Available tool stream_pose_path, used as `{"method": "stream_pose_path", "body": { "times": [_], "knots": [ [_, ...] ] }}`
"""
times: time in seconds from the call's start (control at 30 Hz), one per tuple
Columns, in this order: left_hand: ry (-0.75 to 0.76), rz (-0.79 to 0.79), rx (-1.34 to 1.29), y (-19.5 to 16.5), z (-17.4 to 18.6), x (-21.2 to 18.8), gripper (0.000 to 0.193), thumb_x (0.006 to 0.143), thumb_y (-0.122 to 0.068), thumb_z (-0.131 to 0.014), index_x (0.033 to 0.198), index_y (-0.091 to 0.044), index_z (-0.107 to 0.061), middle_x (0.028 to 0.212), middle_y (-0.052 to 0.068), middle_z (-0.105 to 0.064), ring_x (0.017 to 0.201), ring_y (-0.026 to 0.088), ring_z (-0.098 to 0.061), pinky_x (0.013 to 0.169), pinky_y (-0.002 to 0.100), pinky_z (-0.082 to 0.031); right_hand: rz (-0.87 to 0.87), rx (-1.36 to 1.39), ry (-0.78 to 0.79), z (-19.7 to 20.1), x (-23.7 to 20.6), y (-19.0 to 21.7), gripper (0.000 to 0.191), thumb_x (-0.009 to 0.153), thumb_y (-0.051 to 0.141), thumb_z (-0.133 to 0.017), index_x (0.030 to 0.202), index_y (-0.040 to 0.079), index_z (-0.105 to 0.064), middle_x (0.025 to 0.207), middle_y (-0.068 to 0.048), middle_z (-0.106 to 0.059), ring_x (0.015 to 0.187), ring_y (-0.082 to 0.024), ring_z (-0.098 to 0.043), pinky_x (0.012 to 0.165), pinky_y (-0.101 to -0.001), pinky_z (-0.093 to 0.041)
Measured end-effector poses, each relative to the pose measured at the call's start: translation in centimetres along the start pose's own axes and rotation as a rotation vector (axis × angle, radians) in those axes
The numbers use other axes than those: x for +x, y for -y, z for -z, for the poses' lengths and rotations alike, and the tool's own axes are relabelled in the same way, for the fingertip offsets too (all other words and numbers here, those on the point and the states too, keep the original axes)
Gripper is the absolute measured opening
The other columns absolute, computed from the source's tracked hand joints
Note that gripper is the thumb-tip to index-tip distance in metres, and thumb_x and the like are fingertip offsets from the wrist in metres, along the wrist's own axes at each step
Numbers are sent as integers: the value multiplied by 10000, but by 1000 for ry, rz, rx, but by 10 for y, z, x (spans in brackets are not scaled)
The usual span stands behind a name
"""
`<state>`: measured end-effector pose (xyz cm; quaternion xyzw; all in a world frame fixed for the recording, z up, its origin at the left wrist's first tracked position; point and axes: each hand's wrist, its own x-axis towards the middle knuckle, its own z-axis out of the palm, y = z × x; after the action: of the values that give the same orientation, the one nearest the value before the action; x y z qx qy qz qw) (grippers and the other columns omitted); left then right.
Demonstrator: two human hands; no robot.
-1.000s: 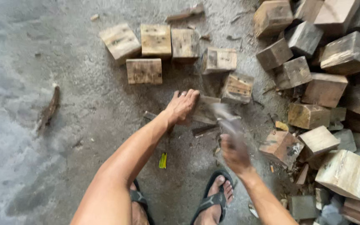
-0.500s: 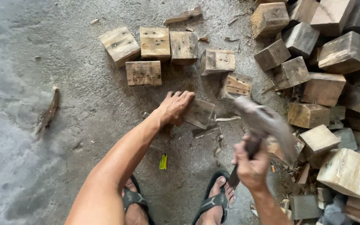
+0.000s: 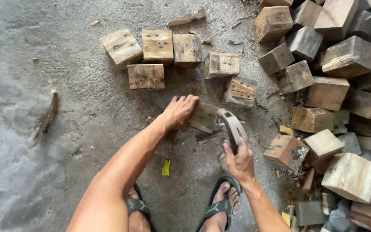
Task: The person holds a claw hammer in one hand and uses it to pull nails out of small wooden blocks on the floor, then sets each block aside and picks up the next block from a pile, repeating the nail-pulling across many blocks.
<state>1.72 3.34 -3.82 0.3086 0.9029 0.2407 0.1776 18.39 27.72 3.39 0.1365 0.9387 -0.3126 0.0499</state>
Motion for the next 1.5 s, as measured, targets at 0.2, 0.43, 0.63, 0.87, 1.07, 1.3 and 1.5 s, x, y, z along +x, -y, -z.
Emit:
{"method": "stream_pose_path", "body": {
  "times": [0.2, 0.43, 0.63, 0.87, 1.07, 1.3, 1.5],
  "knots": [
    [-5, -37, 15, -2, -6, -3, 1206, 447, -246, -958, 1444, -70, -302, 1360, 136, -503, 1243, 378, -525, 982, 541, -442, -40, 136, -34, 5, -23, -16, 341, 894, 261, -721, 1130, 28, -644, 870, -188, -734, 794, -302, -721, 744, -424, -559],
    [-77, -32, -28, 1, -10, -5, 1275, 444, -268, -975, 1473, -41, -256, 1390, 178, -477, 1283, 411, -481, 1010, 585, -411, -127, 104, 193, -33, -63, -71, 439, 870, 315, -734, 1182, 37, -598, 958, -229, -724, 913, -365, -713, 795, -471, -553],
    [-54, 4, -312, 0, 1, -7, 1145, 500, -331, -937, 1435, -11, -358, 1327, 232, -549, 1247, 413, -549, 1047, 527, -482, -129, 12, 263, -54, -84, -90, 481, 865, 303, -688, 1266, 76, -551, 935, -284, -709, 969, -482, -680, 772, -529, -532],
    [220, 354, -641, -5, 15, 4, 952, 915, -626, -717, 1474, 19, -297, 1332, 306, -508, 1166, 371, -608, 987, 503, -517, -120, 19, 231, -53, -83, -88, 430, 875, 298, -704, 1201, 58, -558, 935, -280, -706, 954, -484, -686, 788, -528, -529],
    [-231, 439, -184, 12, 18, -4, 449, 1041, -411, -524, 1260, -22, -472, 1236, 281, -581, 987, 468, -650, 839, 578, -536, -188, 68, 279, -48, -83, -76, 530, 869, 291, -683, 1329, 87, -519, 929, -277, -721, 932, -465, -713, 798, -517, -540],
    [-98, 99, -300, 23, 13, -8, 1045, 759, -548, -807, 1508, -29, -295, 1443, 249, -439, 1193, 422, -552, 1000, 538, -480, -122, 119, 248, -43, -82, -73, 625, 859, 279, -678, 1425, 111, -474, 1058, -280, -725, 1069, -468, -676, 850, -499, -544],
    [-315, -24, -226, 18, 7, 13, 1425, 476, -497, -994, 1490, 79, -175, 1455, 306, -368, 1303, 489, -429, 1065, 570, -405, -81, 116, 226, -48, -82, -80, 560, 877, 277, -691, 1378, 99, -517, 1069, -271, -731, 1073, -460, -687, 860, -487, -545]
  ]
}}
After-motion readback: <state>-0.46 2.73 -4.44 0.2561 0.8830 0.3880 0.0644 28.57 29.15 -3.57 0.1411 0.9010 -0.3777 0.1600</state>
